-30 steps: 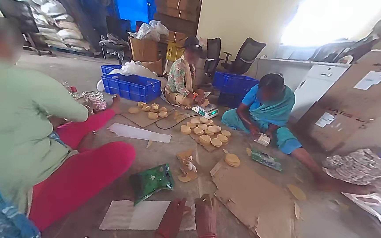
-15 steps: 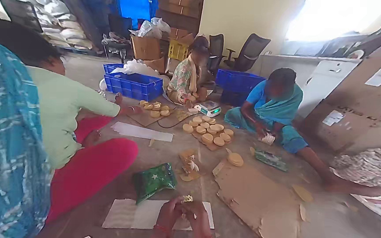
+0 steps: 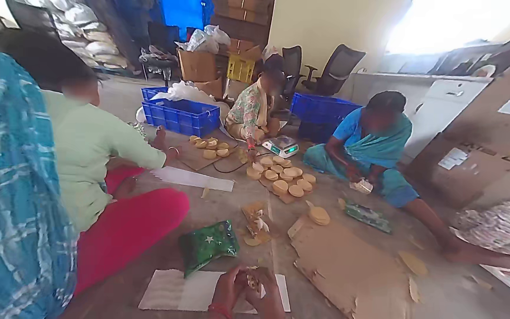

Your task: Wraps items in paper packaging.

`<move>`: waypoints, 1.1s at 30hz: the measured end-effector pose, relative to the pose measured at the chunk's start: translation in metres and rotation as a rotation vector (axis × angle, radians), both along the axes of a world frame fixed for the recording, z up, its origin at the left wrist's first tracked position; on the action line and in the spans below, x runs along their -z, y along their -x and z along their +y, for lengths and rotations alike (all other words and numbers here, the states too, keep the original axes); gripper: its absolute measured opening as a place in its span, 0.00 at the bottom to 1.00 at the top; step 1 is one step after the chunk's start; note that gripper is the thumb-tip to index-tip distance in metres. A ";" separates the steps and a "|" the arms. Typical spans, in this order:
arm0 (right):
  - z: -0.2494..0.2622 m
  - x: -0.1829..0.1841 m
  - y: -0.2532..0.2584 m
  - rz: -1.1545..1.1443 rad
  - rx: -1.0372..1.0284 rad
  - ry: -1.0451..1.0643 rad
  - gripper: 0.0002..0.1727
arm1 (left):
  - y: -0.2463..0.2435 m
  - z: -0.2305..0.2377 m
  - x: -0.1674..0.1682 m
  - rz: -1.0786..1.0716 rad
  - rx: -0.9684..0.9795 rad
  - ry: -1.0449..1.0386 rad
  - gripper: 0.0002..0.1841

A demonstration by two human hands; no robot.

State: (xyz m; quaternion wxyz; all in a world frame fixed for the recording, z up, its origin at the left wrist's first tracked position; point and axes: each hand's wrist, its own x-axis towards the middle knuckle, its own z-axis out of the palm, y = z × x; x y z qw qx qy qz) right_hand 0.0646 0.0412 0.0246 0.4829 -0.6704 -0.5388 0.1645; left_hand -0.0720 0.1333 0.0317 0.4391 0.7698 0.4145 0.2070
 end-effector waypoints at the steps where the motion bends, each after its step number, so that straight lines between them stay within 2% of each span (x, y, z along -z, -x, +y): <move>1: 0.001 0.001 -0.001 -0.095 -0.001 -0.027 0.20 | 0.000 0.000 0.001 -0.013 0.002 -0.006 0.19; 2: 0.002 0.004 -0.002 -0.184 0.022 -0.084 0.16 | 0.000 0.000 0.003 -0.038 0.002 -0.014 0.20; 5: 0.004 0.011 -0.001 -0.366 0.062 -0.222 0.14 | 0.002 0.002 0.006 -0.095 0.007 -0.050 0.17; 8: 0.004 0.022 -0.001 -0.447 0.050 -0.301 0.12 | 0.003 0.002 0.006 -0.067 0.018 -0.063 0.16; 12: -0.003 0.026 -0.009 -0.443 -0.080 -0.288 0.13 | 0.004 0.008 0.005 -0.004 0.022 -0.017 0.15; 14: -0.006 0.024 -0.014 -0.310 -0.129 -0.254 0.17 | 0.005 0.010 0.005 -0.002 0.026 0.010 0.14; 16: -0.004 0.016 -0.019 -0.134 -0.117 -0.178 0.14 | 0.003 0.011 0.008 -0.046 0.029 -0.023 0.13; 19: 0.006 0.006 -0.027 -0.062 -0.156 -0.112 0.06 | 0.002 0.010 0.009 -0.097 0.040 -0.056 0.14; 21: 0.013 0.002 -0.028 -0.092 -0.191 -0.023 0.05 | 0.003 0.010 0.008 -0.095 0.058 -0.046 0.13; 25: 0.021 -0.012 -0.023 -0.180 -0.185 0.159 0.12 | 0.007 0.008 0.001 0.013 0.057 0.054 0.13; 29: 0.022 -0.038 -0.020 -0.378 -0.213 0.396 0.15 | 0.004 0.006 -0.003 0.094 0.016 0.078 0.15; 33: 0.016 -0.042 -0.016 -0.480 -0.296 0.603 0.17 | 0.009 -0.016 0.008 0.010 -0.006 -0.085 0.18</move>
